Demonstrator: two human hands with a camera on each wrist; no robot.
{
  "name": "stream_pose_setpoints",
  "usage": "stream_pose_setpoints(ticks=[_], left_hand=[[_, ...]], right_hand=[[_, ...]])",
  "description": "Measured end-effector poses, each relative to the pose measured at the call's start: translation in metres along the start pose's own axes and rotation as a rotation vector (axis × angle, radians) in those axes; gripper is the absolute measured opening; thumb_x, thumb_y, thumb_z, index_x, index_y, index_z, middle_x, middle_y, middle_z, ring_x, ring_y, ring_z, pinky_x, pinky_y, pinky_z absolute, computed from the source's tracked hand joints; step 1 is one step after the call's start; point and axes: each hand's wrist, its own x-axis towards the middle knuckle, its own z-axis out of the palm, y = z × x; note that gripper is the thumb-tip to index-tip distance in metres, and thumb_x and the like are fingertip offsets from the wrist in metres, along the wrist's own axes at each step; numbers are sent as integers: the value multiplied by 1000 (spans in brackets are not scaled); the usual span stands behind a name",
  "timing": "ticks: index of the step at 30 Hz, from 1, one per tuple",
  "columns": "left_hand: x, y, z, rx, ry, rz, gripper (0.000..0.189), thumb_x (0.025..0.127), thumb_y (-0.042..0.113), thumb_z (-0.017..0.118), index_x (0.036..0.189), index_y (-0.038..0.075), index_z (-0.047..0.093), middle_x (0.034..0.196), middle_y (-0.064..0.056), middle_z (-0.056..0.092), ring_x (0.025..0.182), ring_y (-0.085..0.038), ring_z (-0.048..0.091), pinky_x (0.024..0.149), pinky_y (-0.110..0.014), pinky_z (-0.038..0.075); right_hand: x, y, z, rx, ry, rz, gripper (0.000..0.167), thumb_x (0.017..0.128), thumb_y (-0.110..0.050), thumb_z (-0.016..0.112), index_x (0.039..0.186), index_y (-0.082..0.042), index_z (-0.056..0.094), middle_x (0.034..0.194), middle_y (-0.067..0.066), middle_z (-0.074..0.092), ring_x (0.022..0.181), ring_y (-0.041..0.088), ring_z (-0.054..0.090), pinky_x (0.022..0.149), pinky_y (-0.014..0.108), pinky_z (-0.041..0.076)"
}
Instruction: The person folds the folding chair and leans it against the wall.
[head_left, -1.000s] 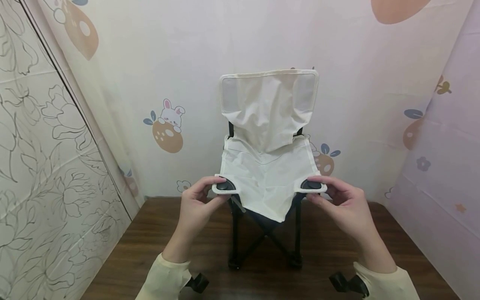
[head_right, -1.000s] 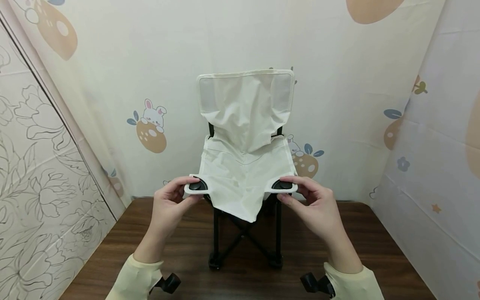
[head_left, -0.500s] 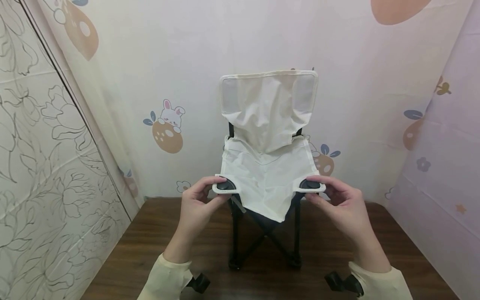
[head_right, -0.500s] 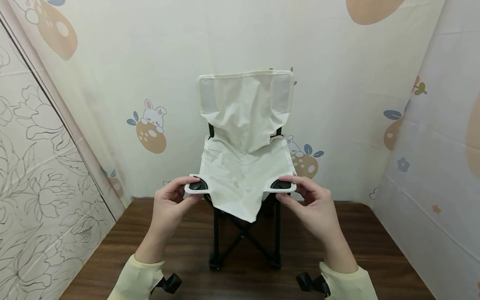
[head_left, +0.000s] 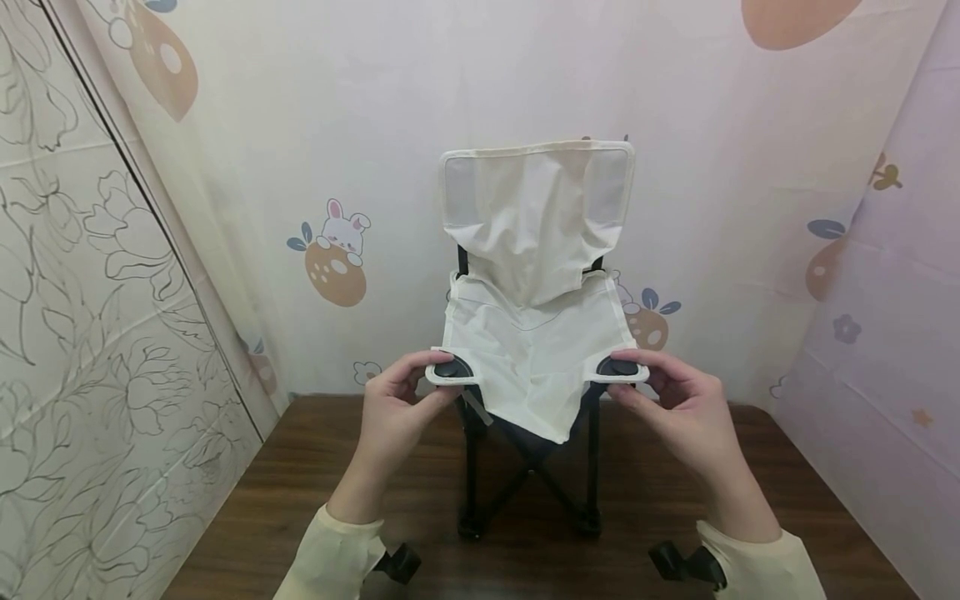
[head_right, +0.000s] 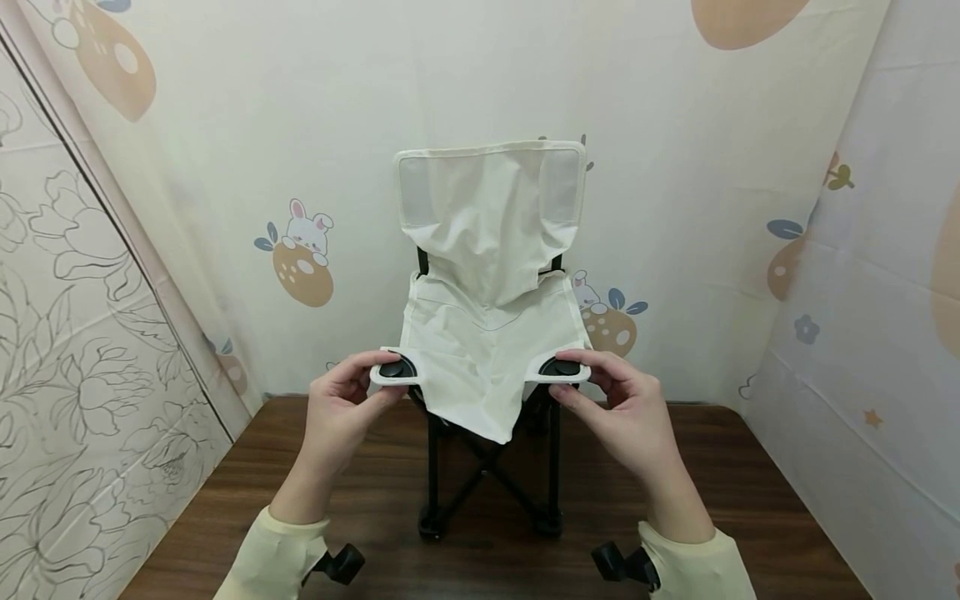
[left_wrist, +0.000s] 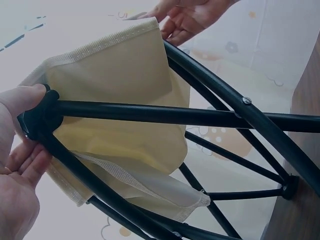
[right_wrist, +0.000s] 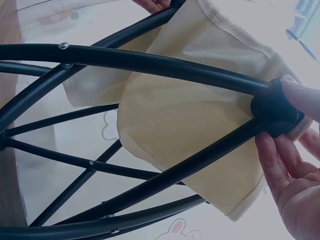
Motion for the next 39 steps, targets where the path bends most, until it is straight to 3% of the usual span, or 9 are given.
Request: stream_pose_setpoints(ticks=[33, 39], left_hand=[[6, 0, 1, 41, 9, 19, 35, 89, -13, 82, 122, -1, 76, 116, -16, 79, 108, -21, 74, 76, -24, 62], [7, -1, 0, 28, 10, 14, 36, 88, -15, 82, 121, -2, 76, 116, -14, 79, 109, -22, 74, 80, -24, 62]], right_hand=[[5, -3, 3, 41, -17, -6, 47, 88, 20, 80, 132, 7, 71, 115, 6, 76, 96, 14, 72, 82, 20, 62], [6, -3, 3, 58, -22, -14, 47, 87, 21, 80, 131, 8, 72, 113, 7, 77, 95, 15, 72, 82, 20, 62]])
